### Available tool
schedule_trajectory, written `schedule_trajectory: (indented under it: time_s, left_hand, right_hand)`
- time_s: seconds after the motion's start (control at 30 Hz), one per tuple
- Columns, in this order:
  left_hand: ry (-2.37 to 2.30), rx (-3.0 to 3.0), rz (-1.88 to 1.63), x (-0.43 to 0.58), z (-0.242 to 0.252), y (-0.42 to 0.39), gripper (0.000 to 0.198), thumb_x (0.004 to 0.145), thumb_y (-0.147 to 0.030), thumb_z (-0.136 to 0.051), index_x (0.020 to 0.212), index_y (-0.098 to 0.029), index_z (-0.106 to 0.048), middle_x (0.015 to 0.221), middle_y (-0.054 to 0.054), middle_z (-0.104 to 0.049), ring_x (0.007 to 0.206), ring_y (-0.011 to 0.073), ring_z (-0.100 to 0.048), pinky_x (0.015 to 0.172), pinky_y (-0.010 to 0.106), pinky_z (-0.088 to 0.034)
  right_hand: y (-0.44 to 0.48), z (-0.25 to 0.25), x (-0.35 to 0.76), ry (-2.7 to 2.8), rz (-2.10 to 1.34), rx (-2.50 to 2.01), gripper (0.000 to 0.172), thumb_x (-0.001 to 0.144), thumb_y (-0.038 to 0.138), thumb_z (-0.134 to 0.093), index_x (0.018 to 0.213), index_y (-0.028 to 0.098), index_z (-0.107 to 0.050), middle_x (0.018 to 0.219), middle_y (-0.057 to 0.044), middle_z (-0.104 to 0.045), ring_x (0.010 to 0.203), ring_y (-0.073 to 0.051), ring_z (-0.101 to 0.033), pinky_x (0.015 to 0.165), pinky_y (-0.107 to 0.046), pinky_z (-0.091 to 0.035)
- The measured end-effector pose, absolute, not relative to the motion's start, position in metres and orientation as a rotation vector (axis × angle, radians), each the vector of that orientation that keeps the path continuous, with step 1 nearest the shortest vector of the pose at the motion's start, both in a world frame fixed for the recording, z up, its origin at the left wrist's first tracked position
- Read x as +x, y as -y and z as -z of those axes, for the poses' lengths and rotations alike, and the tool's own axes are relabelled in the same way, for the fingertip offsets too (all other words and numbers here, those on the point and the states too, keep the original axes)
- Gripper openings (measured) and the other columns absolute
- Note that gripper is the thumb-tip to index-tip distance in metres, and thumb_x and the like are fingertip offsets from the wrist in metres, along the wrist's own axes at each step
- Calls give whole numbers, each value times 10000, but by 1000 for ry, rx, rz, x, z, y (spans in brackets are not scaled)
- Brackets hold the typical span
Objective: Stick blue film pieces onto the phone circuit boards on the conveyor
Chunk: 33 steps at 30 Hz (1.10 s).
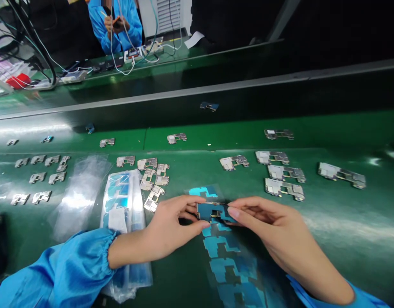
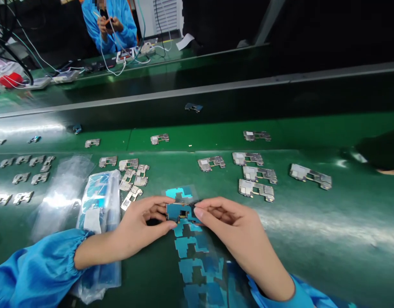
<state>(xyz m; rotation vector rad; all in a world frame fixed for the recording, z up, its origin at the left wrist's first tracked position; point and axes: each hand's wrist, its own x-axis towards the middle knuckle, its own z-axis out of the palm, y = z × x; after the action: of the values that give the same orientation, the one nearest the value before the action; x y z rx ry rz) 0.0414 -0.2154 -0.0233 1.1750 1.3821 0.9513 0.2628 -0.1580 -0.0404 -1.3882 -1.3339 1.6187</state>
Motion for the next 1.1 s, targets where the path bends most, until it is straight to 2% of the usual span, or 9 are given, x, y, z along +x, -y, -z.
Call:
schedule_trajectory:
  time_s: [0.27, 0.47, 0.6, 0.67, 0.73, 0.83, 0.93, 1.03, 1.1]
  left_hand:
    - [-1375, 1152, -976, 42, 22, 216, 416, 773, -271, -817, 1183, -221, -766, 1027, 74, -784, 875, 213, -754, 810, 337, -673]
    - [-1376, 1119, -959, 41, 26, 216, 430, 774, -295, -839, 1193, -236, -765, 957, 55, -778, 845, 202, -761, 805, 320, -669]
    - [-1385, 1096, -981, 43, 26, 217, 394, 715, -277, -848, 1098, -212, -778, 871, 44, -780, 788, 195, -762, 743, 292, -667]
    - [-1412, 1043, -990, 42, 27, 218, 364, 701, -269, -843, 1051, -197, -770, 826, 38, -785, 753, 191, -765, 703, 271, -663]
    - [-1409, 996, -989, 39, 32, 214, 390, 705, -307, -858, 1065, -200, -755, 830, 34, -799, 762, 196, -776, 722, 272, -668]
    - [-1372, 967, -986, 34, 40, 207, 477, 649, -388, -911, 1052, -194, -746, 835, 39, -804, 805, 221, -786, 746, 279, -673]
    - [-1344, 954, -990, 32, 42, 205, 524, 651, -435, -921, 1072, -189, -730, 887, 55, -814, 809, 214, -786, 739, 263, -670]
    - [-1348, 918, -992, 32, 39, 205, 570, 617, -455, -945, 1067, -187, -719, 922, 69, -823, 834, 223, -792, 764, 267, -675]
    - [-1352, 915, -998, 32, 36, 205, 589, 585, -455, -962, 1049, -185, -719, 919, 73, -824, 843, 232, -794, 769, 269, -677]
  right_hand:
    - [159, 44, 265, 1284, -1628, -1399, 350, 672, 530, -917, 827, 228, -832, 780, -82, -782, 690, -207, -710, 625, -281, -598]
    - [157, 46, 265, 1252, -1693, -1390, 350, 667, 528, -922, 828, 231, -833, 786, -71, -775, 705, -195, -692, 641, -276, -581]
    - [154, 35, 261, 1172, -1680, -1284, 274, 694, 445, -919, 764, 206, -804, 697, -36, -720, 629, -145, -622, 578, -245, -512]
    - [150, 24, 262, 1145, -1643, -1209, 252, 720, 408, -898, 841, 205, -808, 698, -19, -701, 633, -135, -611, 594, -248, -501]
    - [144, 12, 269, 1148, -1532, -1178, 433, 752, 391, -861, 1149, 237, -781, 733, 3, -689, 678, -144, -617, 652, -272, -519]
    - [138, -9, 285, 1169, -1416, -1071, 949, 794, 344, -818, 1621, 352, -352, 741, 51, -648, 709, -159, -606, 724, -313, -534]
    - [142, -36, 298, 1211, -1378, -940, 1215, 813, 318, -814, 1660, 449, 47, 711, 77, -618, 663, -177, -589, 701, -338, -535]
    - [146, -60, 304, 1235, -1284, -930, 1298, 781, 379, -846, 1639, 477, 122, 693, 84, -618, 613, -189, -588, 653, -354, -538]
    - [146, -68, 304, 1229, -1247, -952, 1284, 753, 416, -862, 1657, 462, 48, 695, 82, -629, 617, -192, -605, 659, -360, -548]
